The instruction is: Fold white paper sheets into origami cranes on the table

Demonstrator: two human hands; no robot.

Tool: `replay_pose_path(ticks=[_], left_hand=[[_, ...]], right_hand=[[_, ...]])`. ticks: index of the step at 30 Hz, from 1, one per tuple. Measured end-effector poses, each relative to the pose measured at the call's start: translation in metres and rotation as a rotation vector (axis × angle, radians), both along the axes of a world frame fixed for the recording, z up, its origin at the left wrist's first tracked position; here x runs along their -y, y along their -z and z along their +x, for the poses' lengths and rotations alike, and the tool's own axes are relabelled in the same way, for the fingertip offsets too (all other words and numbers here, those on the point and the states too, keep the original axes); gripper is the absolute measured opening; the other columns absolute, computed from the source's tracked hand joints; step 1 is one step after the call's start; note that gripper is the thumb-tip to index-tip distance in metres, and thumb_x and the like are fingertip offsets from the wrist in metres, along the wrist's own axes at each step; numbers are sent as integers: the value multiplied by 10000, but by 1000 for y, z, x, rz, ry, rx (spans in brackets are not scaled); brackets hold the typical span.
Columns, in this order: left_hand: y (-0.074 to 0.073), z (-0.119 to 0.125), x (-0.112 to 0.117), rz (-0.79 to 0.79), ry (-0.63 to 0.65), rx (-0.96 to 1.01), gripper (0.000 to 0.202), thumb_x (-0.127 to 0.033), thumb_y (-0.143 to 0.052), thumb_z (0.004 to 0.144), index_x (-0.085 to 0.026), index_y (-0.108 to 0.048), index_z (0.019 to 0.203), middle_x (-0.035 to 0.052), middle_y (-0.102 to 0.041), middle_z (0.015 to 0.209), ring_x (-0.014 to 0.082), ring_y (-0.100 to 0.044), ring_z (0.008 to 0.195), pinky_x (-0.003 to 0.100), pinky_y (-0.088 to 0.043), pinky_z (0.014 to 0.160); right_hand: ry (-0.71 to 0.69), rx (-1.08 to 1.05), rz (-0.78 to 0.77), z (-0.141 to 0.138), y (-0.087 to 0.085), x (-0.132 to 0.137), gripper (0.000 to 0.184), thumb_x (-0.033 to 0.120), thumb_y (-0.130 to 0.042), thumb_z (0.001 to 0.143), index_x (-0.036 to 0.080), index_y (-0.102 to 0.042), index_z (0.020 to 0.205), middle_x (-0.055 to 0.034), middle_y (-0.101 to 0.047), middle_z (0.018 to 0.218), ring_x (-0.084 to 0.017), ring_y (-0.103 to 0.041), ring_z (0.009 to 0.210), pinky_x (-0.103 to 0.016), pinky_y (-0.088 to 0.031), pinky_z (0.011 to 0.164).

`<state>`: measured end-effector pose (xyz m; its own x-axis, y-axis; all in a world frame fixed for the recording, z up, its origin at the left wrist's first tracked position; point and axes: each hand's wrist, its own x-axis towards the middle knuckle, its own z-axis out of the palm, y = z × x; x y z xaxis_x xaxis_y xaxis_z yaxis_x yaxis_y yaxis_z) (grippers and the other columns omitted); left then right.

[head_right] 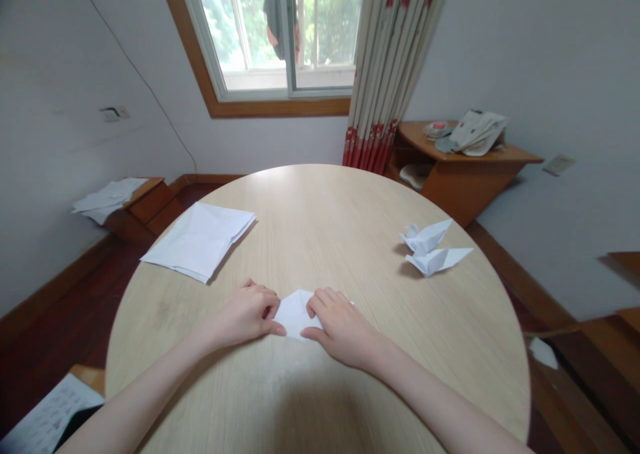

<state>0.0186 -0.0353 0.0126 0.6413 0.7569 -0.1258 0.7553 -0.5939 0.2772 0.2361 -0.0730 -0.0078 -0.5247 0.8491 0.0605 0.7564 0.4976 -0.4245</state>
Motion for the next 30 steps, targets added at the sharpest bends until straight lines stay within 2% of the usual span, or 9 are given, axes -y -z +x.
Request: replay_pose_path(ticks=[11,17,30], left_hand=[[4,-14,-15,-64,-86,40,446,-529,-785,648,-183,-524,757,-6,-598,844,213,-558,849,288,-286,734],[2,-16,-17,-110,-98,30,432,-482,-809,641,-181,-524,764,-4,-573,874,220,-536,896,296,-280,769],[3,-21,-20,-88,-88,43,419,-492,-796,657,-177,-537,754,-3,-555,872,214,-524,896,295,-266,770]], right_hand=[[38,1,-32,-1,0,-3,269,276,-751,762,186,-508,835,-43,-592,906,-212,-532,868,-315,-395,726],[27,-31,-63,0,0,-5,241,268,-730,783,195,-504,829,-36,-589,907,-204,-524,871,-307,-385,731],[26,-21,-90,4,-1,-9,206,290,-688,814,198,-504,823,-34,-585,917,-197,-519,873,-295,-375,725]])
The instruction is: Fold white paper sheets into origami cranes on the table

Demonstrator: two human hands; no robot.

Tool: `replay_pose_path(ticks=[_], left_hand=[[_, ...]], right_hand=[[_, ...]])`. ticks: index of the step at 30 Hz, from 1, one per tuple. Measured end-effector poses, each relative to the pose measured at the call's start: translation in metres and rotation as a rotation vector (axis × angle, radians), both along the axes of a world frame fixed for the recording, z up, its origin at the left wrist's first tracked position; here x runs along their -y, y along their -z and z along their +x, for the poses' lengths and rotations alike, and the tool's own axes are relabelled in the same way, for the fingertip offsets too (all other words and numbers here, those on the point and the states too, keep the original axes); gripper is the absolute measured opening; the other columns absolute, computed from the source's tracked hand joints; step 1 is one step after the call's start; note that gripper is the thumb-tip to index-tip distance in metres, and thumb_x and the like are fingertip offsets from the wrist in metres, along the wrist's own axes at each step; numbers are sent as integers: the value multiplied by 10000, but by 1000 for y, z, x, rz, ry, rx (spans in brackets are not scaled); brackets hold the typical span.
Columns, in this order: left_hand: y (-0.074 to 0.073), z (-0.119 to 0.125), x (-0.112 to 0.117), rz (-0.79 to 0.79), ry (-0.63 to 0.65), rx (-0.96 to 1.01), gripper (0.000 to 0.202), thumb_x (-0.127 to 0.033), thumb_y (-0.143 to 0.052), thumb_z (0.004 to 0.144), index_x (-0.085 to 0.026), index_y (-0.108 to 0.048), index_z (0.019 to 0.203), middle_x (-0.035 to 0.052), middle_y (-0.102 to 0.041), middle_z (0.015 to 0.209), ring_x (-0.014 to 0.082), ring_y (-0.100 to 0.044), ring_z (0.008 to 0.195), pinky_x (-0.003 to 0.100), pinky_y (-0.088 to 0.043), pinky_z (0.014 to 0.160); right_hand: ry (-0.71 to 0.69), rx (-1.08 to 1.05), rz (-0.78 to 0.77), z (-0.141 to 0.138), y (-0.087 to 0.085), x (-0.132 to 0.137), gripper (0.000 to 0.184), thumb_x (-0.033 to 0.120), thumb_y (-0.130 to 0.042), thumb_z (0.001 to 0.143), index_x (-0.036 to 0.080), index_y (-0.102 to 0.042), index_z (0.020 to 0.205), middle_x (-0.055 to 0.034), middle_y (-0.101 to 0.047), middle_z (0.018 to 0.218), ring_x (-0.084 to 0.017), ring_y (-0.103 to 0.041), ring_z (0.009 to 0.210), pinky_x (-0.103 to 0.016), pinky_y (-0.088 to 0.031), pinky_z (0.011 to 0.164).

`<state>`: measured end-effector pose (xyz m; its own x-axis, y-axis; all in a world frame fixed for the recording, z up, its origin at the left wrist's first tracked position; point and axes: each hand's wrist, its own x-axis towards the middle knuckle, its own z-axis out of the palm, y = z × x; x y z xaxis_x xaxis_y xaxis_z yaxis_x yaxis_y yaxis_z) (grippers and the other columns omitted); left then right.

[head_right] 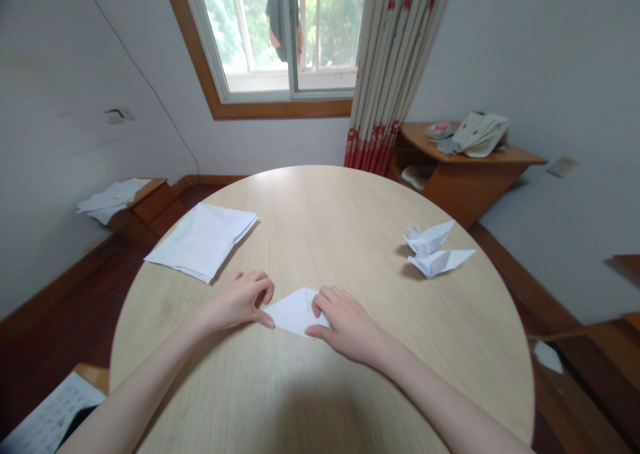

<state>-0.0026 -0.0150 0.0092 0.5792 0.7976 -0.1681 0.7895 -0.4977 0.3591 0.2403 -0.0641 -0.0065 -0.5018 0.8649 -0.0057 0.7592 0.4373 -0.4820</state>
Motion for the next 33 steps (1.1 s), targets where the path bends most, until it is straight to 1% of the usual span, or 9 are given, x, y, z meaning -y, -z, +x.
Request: replay_pose_path(ticks=[5,11,16,18,20,24,27,30,33], left_hand=[[-2,-1,-1,-21,-8,-3,419,-481,-802,656,-176,-531,751,-2,-556,877,216,-523,901,295,-260,777],[-2,-1,-2,0,27,24,447,-512,-802,639,-176,-525,743,-12,-547,841,209,-522,864,293,-258,765],[-1,8,5,101,42,196,546,-582,-800,584,-183,-539,850,-4,-566,882,207,-535,861,316,-294,789],[2,14,9,171,90,286,516,-568,-772,642,-190,-548,912,9,-580,916,208,-540,883,330,-318,813],[8,19,15,218,191,340,429,-516,-725,740,-204,-571,990,37,-591,977,217,-539,931,328,-352,814],[21,27,22,235,341,386,279,-420,-599,884,-190,-599,1041,64,-617,1004,209,-552,934,306,-418,781],[26,32,25,275,376,367,225,-366,-511,944,-183,-618,1019,63,-631,985,196,-563,905,298,-433,769],[27,34,25,309,394,317,261,-348,-435,978,-178,-631,999,65,-640,963,190,-565,880,303,-436,761],[27,35,24,318,384,294,296,-364,-420,984,-182,-650,945,59,-647,932,187,-567,862,307,-430,754]], right_hand=[[27,34,-30,10,-6,-7,231,289,-704,799,196,-492,796,-32,-585,895,-201,-523,858,-294,-373,718],[3,28,-44,15,-9,-10,237,319,-700,802,197,-496,790,-34,-587,901,-202,-526,858,-289,-375,710],[-1,31,-33,14,-7,-10,234,319,-695,808,196,-498,783,-34,-586,883,-203,-528,846,-290,-375,701],[-4,19,-26,13,-6,-9,214,295,-690,810,195,-503,784,-32,-587,879,-202,-530,853,-289,-377,705],[-12,2,-25,13,-6,-8,196,278,-679,818,194,-505,785,-31,-586,880,-202,-530,863,-290,-382,713],[-27,-30,-26,13,-4,-7,190,284,-675,825,195,-509,799,-30,-579,891,-198,-526,872,-293,-390,733],[-28,-33,-18,13,-4,-7,204,292,-682,822,195,-504,800,-30,-574,889,-198,-524,865,-293,-391,732],[-30,-26,-7,13,-3,-7,232,312,-702,808,195,-502,803,-31,-576,888,-198,-521,860,-294,-389,731],[-41,-13,4,13,-3,-7,282,372,-729,776,197,-511,807,-30,-582,878,-204,-517,851,-295,-382,717]])
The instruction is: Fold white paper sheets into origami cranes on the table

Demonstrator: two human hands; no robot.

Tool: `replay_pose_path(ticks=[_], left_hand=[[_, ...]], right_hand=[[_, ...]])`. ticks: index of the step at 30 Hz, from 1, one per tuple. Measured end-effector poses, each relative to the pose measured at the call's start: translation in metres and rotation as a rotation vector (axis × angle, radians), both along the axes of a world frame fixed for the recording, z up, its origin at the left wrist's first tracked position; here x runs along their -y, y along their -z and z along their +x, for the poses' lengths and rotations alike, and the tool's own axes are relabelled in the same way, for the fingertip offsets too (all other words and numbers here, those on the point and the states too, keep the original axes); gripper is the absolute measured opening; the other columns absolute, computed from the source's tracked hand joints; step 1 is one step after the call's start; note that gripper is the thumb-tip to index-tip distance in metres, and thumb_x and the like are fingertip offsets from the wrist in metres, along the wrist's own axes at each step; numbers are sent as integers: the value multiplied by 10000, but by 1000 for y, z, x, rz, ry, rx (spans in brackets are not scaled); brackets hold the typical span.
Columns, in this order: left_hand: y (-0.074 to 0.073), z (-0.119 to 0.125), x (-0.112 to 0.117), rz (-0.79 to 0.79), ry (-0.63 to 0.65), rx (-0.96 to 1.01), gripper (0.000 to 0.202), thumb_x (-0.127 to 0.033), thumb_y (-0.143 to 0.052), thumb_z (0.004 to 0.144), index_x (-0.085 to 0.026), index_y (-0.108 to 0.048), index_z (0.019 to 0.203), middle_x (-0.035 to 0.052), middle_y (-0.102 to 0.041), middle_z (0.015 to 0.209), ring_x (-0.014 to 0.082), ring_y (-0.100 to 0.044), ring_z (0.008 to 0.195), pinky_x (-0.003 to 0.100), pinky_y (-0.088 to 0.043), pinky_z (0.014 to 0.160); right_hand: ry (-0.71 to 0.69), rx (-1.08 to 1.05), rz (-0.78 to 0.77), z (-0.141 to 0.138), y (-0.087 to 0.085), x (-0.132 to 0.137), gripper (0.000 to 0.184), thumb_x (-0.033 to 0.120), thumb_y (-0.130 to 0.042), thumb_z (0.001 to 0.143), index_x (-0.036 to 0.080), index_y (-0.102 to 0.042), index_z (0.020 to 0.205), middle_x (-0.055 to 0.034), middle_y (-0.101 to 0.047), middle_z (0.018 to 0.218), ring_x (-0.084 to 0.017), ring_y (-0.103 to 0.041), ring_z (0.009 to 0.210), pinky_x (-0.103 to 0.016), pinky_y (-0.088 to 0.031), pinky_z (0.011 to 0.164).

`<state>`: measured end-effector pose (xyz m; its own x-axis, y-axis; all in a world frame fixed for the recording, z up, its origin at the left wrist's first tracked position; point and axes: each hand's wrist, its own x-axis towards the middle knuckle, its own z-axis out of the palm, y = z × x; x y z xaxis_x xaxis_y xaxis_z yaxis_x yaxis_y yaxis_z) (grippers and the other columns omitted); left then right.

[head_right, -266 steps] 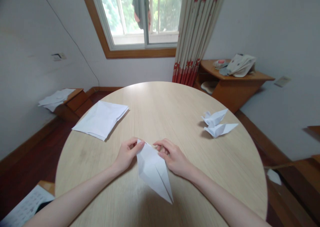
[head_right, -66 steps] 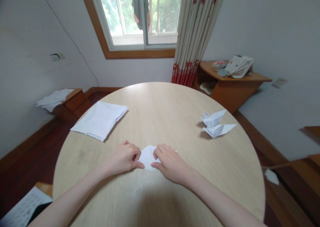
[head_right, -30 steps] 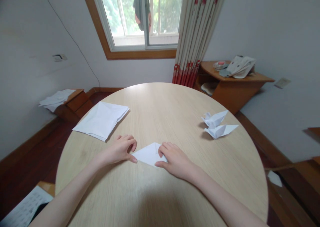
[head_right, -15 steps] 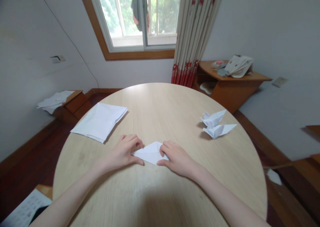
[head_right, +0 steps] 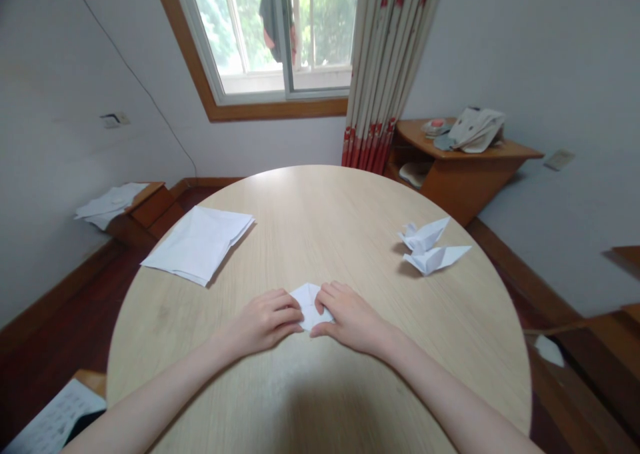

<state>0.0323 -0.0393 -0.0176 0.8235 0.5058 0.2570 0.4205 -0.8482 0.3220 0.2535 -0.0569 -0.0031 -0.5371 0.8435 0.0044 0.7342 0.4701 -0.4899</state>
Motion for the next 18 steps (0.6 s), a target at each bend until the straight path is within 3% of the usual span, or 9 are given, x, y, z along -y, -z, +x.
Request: replay_pose_path(ticks=[11,18], left_hand=[[1,2,1,29,-48,-7,296,-353,-420,988,-186,-651,907,43,-646,896,178,-554,821,310,-398,725],[-2,1,0,-47,-87,-20,342,-354,-326,1011,-175,-607,934,53,-603,865,187,-567,822,300,-423,722]], right_hand=[[-59,-14,41,3,5,-2,342,457,-739,741,187,-541,811,-31,-597,851,-206,-531,834,-290,-380,704],[-64,-16,38,3,2,0,131,288,-615,881,189,-553,822,-26,-596,850,-183,-530,823,-281,-388,706]])
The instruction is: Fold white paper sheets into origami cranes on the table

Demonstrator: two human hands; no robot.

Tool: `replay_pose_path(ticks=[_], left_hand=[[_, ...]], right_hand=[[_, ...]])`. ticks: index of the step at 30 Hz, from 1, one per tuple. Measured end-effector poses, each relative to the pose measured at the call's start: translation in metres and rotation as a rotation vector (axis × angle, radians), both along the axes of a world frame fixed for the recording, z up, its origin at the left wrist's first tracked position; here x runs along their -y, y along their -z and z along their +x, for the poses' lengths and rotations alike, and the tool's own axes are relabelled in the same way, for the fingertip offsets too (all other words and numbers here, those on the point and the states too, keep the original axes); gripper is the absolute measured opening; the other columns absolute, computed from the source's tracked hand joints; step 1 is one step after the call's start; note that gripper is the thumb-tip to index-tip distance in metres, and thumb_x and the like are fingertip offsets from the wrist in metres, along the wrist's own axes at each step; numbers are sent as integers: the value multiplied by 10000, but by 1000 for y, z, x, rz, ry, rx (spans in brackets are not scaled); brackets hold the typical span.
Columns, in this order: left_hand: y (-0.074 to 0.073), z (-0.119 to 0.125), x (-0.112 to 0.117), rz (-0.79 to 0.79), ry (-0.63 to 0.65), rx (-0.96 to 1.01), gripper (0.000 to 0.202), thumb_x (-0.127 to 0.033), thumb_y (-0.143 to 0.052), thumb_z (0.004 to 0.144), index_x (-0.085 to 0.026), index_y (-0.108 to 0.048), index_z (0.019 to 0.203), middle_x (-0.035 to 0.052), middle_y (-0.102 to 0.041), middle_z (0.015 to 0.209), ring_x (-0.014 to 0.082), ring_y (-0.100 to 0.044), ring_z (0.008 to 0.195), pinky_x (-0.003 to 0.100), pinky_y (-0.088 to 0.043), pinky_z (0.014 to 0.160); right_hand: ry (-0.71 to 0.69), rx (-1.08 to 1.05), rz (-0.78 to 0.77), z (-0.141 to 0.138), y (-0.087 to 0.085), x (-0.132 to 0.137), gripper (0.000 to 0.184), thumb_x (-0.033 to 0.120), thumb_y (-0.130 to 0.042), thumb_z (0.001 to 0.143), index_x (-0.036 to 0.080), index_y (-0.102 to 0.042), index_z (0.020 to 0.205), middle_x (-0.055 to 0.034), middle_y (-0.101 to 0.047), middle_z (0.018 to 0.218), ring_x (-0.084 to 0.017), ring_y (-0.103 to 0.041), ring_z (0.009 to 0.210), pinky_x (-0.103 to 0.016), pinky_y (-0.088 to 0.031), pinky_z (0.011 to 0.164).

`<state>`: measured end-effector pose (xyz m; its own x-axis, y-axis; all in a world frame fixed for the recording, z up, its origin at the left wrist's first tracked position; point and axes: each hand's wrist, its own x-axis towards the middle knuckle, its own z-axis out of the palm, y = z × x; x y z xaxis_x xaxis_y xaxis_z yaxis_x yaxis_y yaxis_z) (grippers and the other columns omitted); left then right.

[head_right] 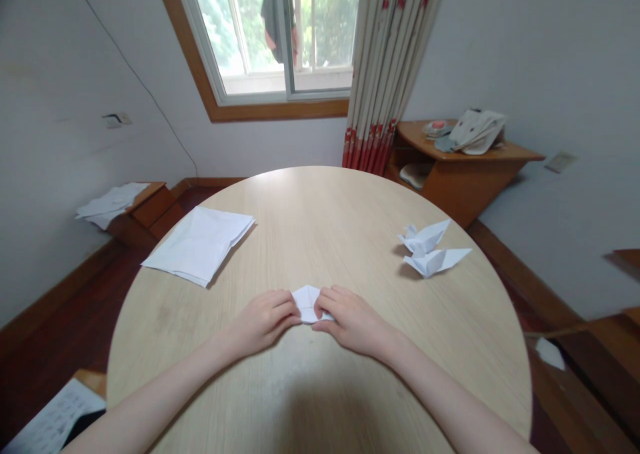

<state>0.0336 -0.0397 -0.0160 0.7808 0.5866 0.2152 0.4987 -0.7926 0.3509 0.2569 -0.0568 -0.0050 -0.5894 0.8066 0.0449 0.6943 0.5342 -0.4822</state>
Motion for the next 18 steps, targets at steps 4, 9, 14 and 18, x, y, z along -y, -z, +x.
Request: replay_pose_path(ticks=[4,9,14,18], left_hand=[[-4,0,1,-77,-16,-48,282,-319,-349,1003,-168,-568,910,43,-584,860,179,-564,797,290,-428,711],[-9,3,4,-121,-40,-90,222,-258,-354,985,-173,-546,916,37,-585,859,176,-558,786,301,-428,724],[-7,6,4,-104,-69,-133,250,-350,-403,980,-177,-533,855,28,-593,831,183,-560,770,308,-419,697],[-1,9,5,-68,-100,-154,262,-351,-390,991,-172,-535,865,35,-604,844,190,-565,785,316,-414,704]], right_hand=[[24,34,17,-2,1,2,128,247,-532,924,186,-543,812,-37,-594,849,-185,-534,809,-290,-397,699],[14,82,91,-6,8,3,165,237,-461,952,191,-549,821,-50,-604,869,-201,-537,834,-309,-398,707],[33,120,119,-9,11,4,185,214,-422,962,186,-553,834,-54,-609,870,-204,-532,828,-314,-395,709],[37,136,138,-10,11,6,199,212,-406,964,177,-555,838,-63,-606,862,-204,-526,811,-319,-393,706]])
